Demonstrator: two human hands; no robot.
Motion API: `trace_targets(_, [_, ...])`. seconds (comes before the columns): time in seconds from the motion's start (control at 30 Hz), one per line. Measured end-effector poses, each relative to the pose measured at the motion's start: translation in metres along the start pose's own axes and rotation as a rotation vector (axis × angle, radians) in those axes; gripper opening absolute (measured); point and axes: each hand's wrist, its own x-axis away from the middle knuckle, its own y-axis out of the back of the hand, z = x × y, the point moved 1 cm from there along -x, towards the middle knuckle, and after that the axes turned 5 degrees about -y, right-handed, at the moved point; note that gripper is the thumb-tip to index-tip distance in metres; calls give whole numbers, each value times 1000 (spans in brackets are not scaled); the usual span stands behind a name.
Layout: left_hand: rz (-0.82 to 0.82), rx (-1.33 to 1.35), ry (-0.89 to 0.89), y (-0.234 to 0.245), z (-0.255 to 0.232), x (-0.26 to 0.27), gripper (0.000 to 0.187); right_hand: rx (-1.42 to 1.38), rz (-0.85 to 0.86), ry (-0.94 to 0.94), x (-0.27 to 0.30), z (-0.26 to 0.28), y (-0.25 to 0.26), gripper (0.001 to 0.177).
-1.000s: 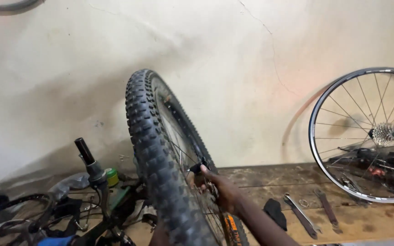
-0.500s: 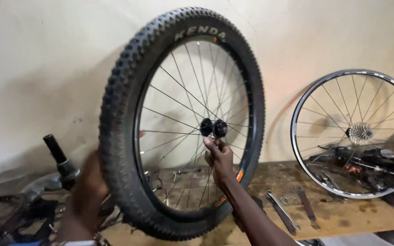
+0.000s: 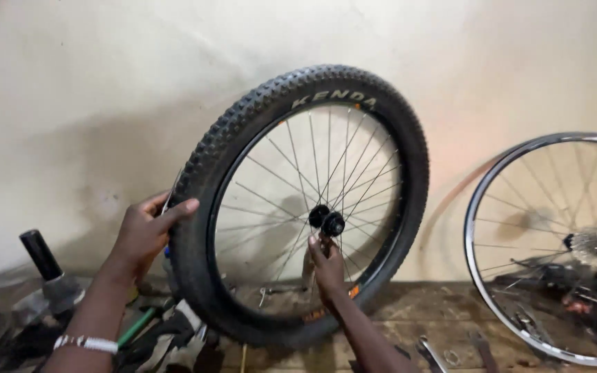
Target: The person cleans the bicycle wheel hub with a cloth and then uses a pair of scissors to adjust the spokes. The person works on the hub area, wiping it down and manipulating the spokes with the tool.
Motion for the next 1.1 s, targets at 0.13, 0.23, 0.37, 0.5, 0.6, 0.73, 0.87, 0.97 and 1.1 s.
trace_targets(0.13, [0,-30,29,-3,16,-31,53,114,55,14,-10,6,-10,66])
trace_targets(0.23, [-43,-134,45,2,56,-65,62,179,106,-27,-18,1,-10,65])
trace_targets(0.37, [-145,-370,-46,0,84,-100,48,535,101,136,-59,-18,-1,38])
trace_targets(0.5, [-544,-538,-44,-13,136,-131,35,700,14,54,-66,-22,-5,37])
trace_targets(0.6, [-896,-506,-122,-54,104,-106,11,658,-52,41,-60,-22,-4,35])
trace_targets(0.73, [-615,-350,-102,-102,141,-108,8,484,-162,97,-37,0,-9,34])
trace_targets(0.87, [-110,-178,-90,-154,170,-84,16,289,-465,191,-16,21,-16,29])
trace_targets(0.97, [60,-233,-4,-183,185,-79,16,321,-495,418,-11,48,-34,38])
trace_targets(1.1, [61,-323,75,-191,178,-78,14,642,-424,789,-39,33,-45,29])
